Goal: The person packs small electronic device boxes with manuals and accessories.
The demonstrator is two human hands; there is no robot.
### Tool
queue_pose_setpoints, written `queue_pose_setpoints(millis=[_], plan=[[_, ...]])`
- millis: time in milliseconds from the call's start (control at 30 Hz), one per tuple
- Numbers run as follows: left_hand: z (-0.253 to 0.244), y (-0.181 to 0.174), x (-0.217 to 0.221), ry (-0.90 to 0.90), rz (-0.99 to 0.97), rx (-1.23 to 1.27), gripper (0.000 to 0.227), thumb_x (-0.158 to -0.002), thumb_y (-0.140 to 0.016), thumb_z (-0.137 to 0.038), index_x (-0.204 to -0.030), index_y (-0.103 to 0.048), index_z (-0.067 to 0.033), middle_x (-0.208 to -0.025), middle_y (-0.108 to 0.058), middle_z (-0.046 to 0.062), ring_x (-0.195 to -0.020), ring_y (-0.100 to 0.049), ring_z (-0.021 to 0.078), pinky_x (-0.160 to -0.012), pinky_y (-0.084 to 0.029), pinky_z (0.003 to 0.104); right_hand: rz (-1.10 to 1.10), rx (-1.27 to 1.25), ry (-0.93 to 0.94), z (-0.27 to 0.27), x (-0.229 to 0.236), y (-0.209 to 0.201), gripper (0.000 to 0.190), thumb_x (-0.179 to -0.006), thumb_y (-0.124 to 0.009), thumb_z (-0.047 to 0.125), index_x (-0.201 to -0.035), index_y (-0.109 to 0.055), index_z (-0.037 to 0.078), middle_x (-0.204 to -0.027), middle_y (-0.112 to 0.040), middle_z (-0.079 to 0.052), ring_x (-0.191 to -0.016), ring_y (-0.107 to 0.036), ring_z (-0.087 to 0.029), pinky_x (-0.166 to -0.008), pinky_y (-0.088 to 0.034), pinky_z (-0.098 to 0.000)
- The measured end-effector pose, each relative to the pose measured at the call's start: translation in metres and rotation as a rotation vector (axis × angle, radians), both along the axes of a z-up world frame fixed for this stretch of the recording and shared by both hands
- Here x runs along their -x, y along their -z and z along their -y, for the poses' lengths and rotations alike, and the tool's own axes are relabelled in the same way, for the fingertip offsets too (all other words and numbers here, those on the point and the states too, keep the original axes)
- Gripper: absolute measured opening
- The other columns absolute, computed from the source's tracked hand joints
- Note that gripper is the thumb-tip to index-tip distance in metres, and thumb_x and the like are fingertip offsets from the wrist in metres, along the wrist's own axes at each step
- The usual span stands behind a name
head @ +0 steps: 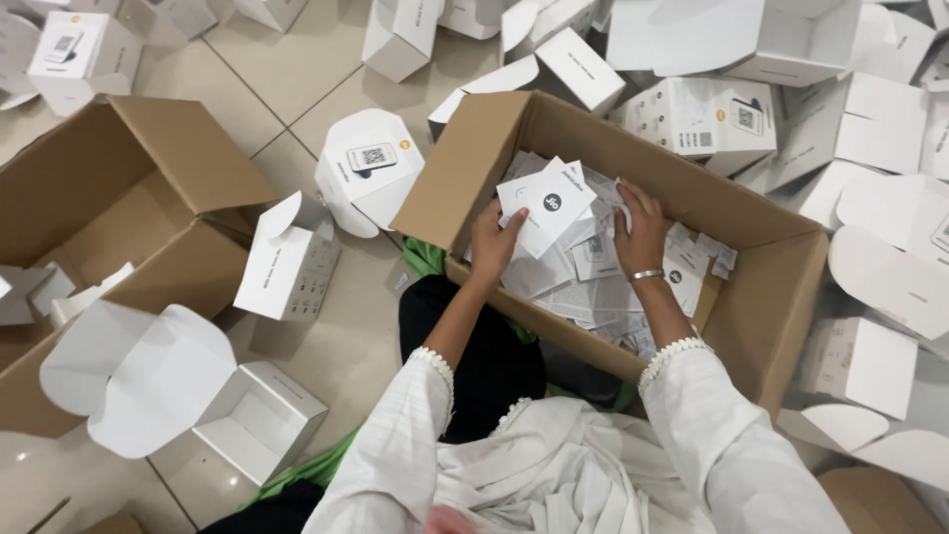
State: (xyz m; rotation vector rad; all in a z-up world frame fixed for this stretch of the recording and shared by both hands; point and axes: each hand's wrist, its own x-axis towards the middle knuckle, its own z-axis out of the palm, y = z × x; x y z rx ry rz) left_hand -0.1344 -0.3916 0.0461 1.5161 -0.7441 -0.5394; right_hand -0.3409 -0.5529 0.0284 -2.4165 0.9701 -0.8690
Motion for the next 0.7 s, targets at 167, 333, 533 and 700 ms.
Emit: queue_pose_setpoints(millis=[167,333,533,700], plan=[[-0.095,-0.038,-0.017,-0.125,-0.215,0.084,0.036,-0.098,-0.07,-0.025,-0.118,-0.069,0.0042,-0.101,-0.077,0.008,-0.085,-0.068,0.0098,-0.076,-0.054,0.026,0.226,-0.066,-0.105,-0.055,-0.035,-0.076,0.027,-0.101,-0.069,0.007,-0.127,-0.072,0.002,-0.132,-0.069,-0.011,-0.12,-0.061,-0.029,-0.106,-0.047,-0.039],[-0.223,-0.043,-0.037,-0.476,-0.371,0.086,0.035,-0.097,-0.07,-0.026,-0.115,-0.071,0.0034,-0.096,-0.076,0.005,-0.082,-0.067,0.0089,-0.074,-0.054,0.026,0.532,-0.533,-0.312,-0.176,-0.102,-0.093,0.018,-0.1,-0.071,0.003,-0.117,-0.074,0.001,-0.12,-0.072,-0.006,-0.106,-0.068,-0.012,-0.091,-0.057,-0.0262],[-0.349,-0.016,-0.033,-0.897,-0.427,0.127,0.031,-0.095,-0.073,-0.024,-0.113,-0.073,0.0006,-0.095,-0.074,0.001,-0.082,-0.062,0.0056,-0.073,-0.05,0.024,0.366,-0.939,-0.666,-0.365,-0.189,-0.085,0.024,-0.09,-0.077,-0.001,-0.113,-0.075,-0.001,-0.102,-0.076,-0.004,-0.088,-0.068,-0.009,-0.078,-0.057,-0.0243],[-0.42,0.013,-0.014,-1.043,-0.468,0.26,0.032,-0.098,-0.07,-0.026,-0.114,-0.074,0.0015,-0.097,-0.072,0.001,-0.083,-0.059,0.006,-0.073,-0.049,0.025,0.168,-0.724,-0.882,-0.449,-0.223,-0.1,0.027,-0.087,-0.077,0.005,-0.114,-0.074,0.004,-0.103,-0.077,-0.006,-0.087,-0.075,-0.012,-0.078,-0.061,-0.0269]])
